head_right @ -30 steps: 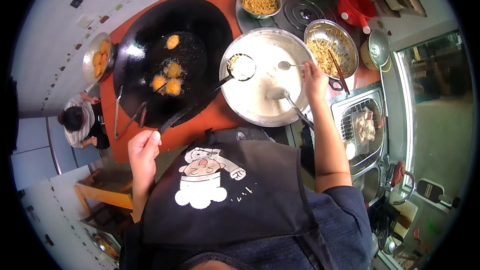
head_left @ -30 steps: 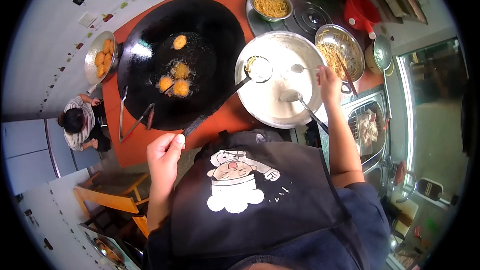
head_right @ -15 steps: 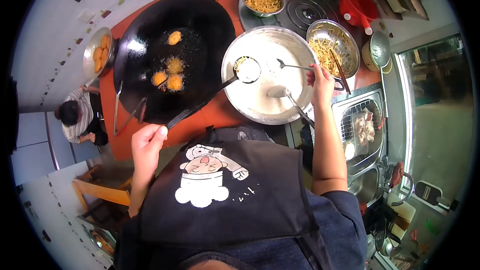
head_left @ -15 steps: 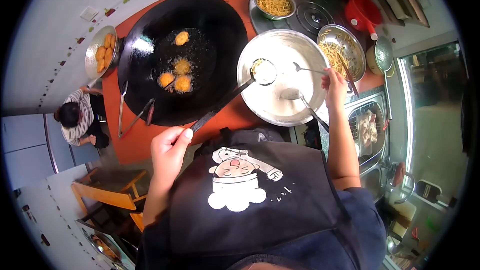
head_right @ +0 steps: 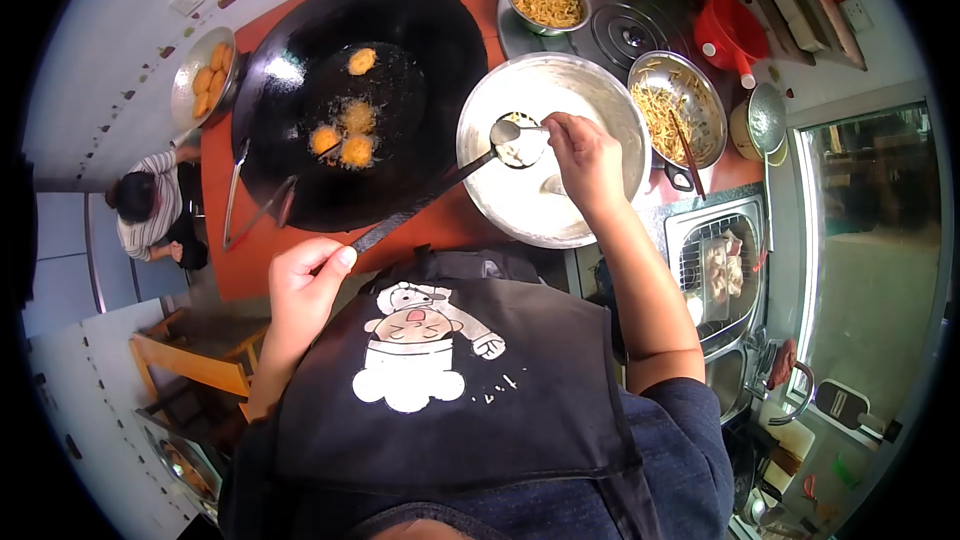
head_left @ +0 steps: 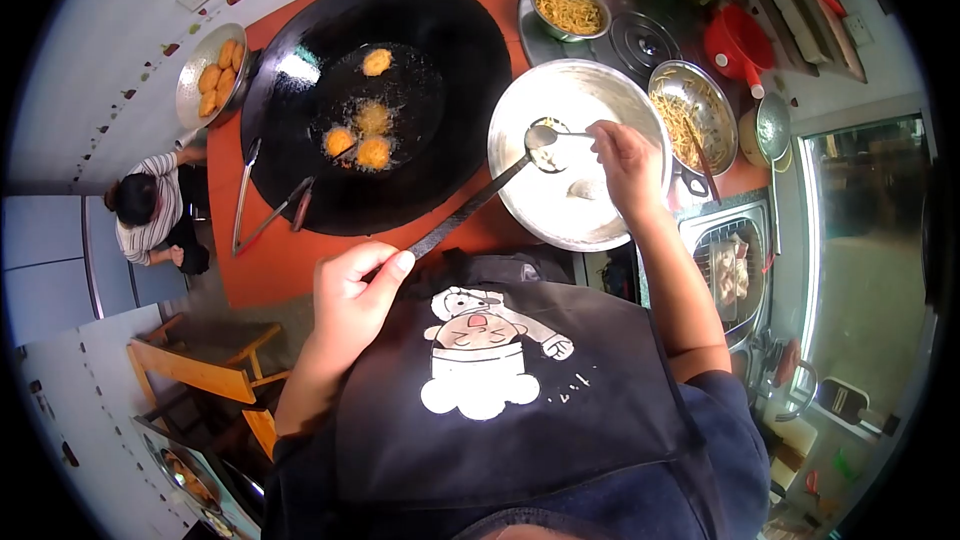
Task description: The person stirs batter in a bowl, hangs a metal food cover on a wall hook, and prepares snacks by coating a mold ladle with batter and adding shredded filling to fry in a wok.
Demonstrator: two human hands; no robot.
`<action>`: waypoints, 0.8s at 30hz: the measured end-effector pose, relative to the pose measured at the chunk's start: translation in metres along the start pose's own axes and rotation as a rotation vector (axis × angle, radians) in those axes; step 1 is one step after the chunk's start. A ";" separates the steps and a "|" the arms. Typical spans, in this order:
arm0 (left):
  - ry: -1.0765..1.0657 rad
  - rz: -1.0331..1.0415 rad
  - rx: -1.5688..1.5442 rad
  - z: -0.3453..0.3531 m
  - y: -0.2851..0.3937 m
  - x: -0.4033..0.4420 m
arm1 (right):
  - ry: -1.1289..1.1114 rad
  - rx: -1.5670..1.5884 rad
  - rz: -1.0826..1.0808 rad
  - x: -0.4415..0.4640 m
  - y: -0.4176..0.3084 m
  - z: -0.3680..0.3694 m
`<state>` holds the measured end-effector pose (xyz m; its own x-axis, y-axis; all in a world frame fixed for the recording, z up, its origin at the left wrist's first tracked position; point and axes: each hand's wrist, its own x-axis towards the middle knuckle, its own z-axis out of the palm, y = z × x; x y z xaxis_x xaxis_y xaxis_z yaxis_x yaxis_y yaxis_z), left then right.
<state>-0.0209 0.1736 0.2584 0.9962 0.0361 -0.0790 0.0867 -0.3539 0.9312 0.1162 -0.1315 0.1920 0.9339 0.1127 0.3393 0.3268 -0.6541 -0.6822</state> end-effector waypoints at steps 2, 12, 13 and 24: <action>-0.009 0.006 0.019 -0.001 0.002 -0.001 | 0.007 -0.030 -0.043 0.002 0.000 0.002; 0.008 0.039 0.072 -0.002 0.005 -0.004 | 0.058 -0.066 -0.121 0.008 -0.010 -0.001; 0.007 0.046 0.080 -0.002 0.005 -0.004 | 0.055 -0.038 -0.122 0.007 -0.010 0.000; 0.013 0.055 0.115 0.001 0.006 -0.002 | 0.152 0.069 0.134 0.011 0.000 -0.013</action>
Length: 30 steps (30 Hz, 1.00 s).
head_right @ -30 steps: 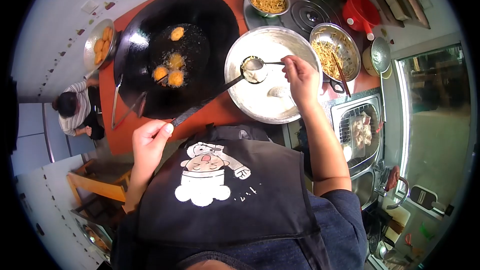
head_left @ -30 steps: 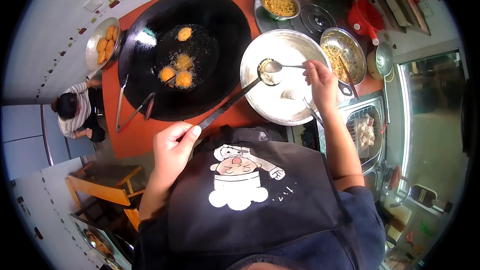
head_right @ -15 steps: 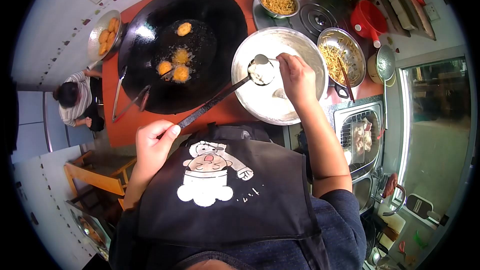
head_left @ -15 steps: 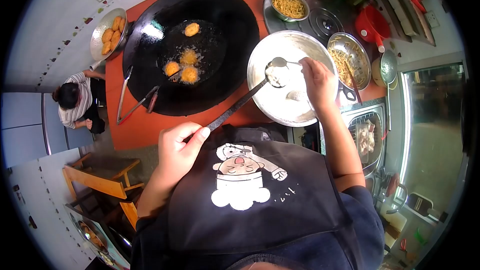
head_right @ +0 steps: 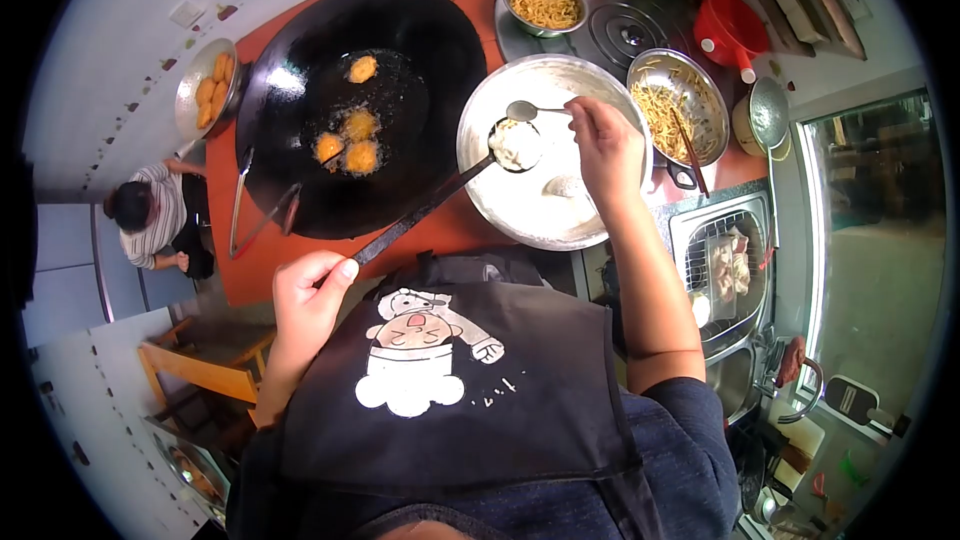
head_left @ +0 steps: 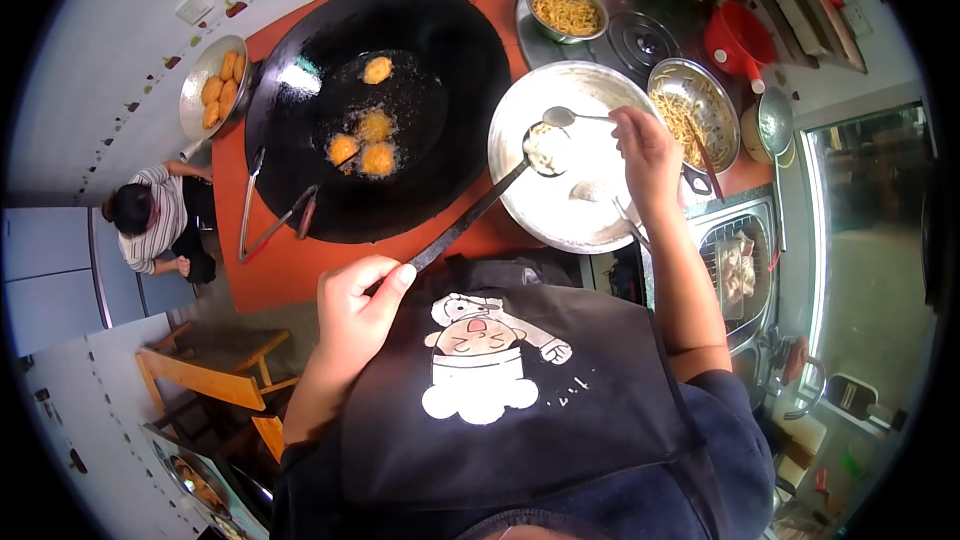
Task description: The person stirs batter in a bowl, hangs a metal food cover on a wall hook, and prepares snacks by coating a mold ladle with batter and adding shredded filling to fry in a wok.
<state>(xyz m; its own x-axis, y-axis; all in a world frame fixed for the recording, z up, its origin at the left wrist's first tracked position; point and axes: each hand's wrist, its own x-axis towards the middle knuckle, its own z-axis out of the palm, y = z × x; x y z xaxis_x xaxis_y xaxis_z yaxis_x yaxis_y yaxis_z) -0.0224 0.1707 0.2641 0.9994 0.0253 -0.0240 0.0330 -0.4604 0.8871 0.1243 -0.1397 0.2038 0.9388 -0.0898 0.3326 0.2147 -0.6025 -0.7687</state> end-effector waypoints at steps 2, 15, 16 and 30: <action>-0.003 -0.001 -0.008 0.001 0.000 0.001 | -0.116 -0.069 -0.129 0.002 -0.002 -0.004; -0.001 -0.028 -0.035 0.005 0.002 0.003 | -0.236 -0.079 -0.306 0.003 0.007 -0.013; 0.002 -0.033 -0.033 0.005 0.002 0.003 | -0.217 -0.073 -0.231 0.001 0.006 -0.020; 0.036 -0.082 -0.051 0.004 -0.007 0.001 | 0.152 0.194 0.575 -0.032 0.142 -0.007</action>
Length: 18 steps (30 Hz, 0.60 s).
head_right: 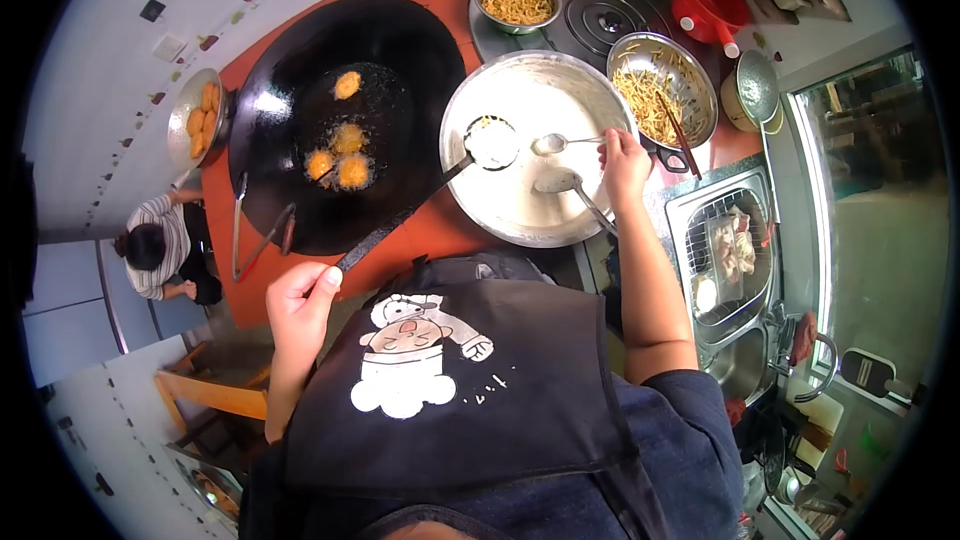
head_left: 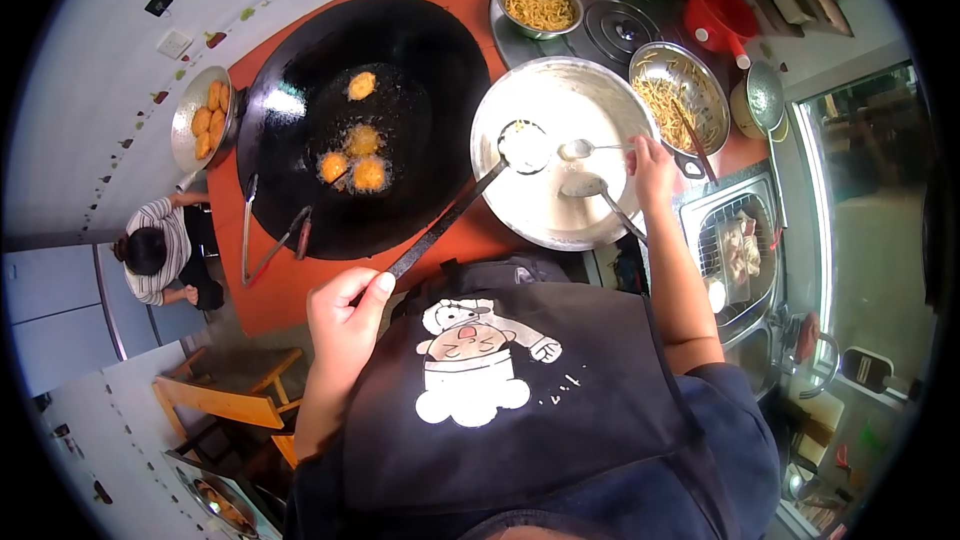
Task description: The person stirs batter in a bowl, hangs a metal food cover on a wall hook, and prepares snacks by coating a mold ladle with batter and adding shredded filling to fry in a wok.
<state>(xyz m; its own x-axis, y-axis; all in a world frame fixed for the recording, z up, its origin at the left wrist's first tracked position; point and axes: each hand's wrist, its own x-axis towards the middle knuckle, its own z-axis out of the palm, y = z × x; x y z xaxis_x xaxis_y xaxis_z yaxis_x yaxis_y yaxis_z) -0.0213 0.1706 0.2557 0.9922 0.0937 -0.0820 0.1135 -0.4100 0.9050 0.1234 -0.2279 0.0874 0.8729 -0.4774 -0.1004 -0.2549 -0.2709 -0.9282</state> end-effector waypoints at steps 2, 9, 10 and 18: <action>0.001 -0.008 0.006 -0.002 0.000 0.000 | -0.020 0.142 0.000 0.007 0.010 -0.004; 0.007 -0.049 -0.053 0.002 -0.008 0.000 | -0.111 -0.022 -0.030 0.003 0.012 0.010; 0.003 -0.056 -0.060 0.002 -0.008 0.001 | -0.065 0.035 0.001 0.004 0.013 0.009; 0.011 -0.047 -0.089 0.001 -0.014 0.000 | 0.005 0.350 0.070 0.007 -0.008 -0.016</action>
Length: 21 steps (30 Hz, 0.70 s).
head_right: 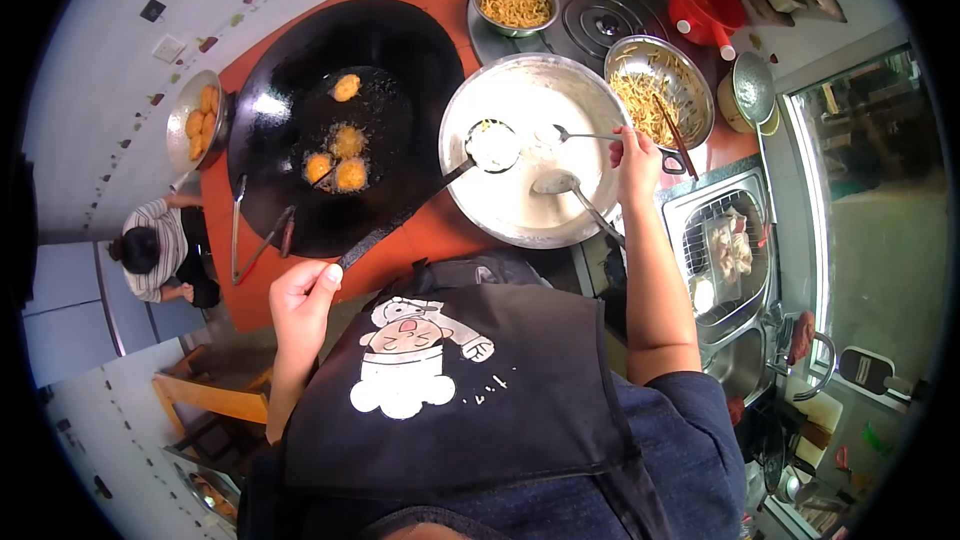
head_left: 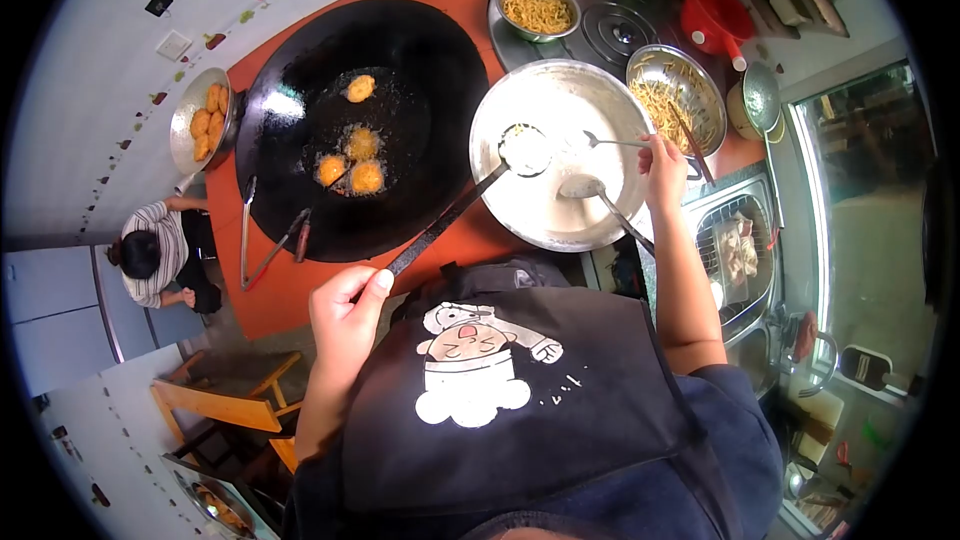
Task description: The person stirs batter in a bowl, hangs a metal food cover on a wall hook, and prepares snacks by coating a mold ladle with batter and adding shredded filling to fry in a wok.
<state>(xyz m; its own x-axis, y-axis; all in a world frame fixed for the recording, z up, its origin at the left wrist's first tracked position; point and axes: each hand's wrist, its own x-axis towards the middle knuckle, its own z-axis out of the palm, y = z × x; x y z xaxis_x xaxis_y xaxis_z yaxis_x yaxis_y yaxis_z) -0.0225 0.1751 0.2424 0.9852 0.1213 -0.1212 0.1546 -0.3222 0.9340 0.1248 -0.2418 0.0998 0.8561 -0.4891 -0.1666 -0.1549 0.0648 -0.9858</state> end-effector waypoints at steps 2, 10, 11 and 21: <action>-0.005 -0.006 -0.011 0.000 -0.001 0.000 | -0.043 0.035 -0.007 -0.005 -0.014 0.005; -0.031 0.040 0.008 0.000 0.006 0.001 | -0.215 -0.082 -0.233 -0.030 -0.049 0.050; -0.038 0.047 0.021 0.000 0.008 0.000 | -0.231 -0.133 -0.271 -0.031 -0.051 0.054; -0.041 0.105 0.064 -0.003 0.012 -0.001 | -0.360 -0.560 -0.653 -0.049 -0.075 0.066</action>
<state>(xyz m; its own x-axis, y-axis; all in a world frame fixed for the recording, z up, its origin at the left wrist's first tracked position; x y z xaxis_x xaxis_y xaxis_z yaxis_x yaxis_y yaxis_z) -0.0221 0.1741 0.2544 0.9982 0.0454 -0.0384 0.0531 -0.3907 0.9190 0.1276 -0.1655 0.1807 0.9442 0.0239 0.3284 0.2756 -0.6031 -0.7485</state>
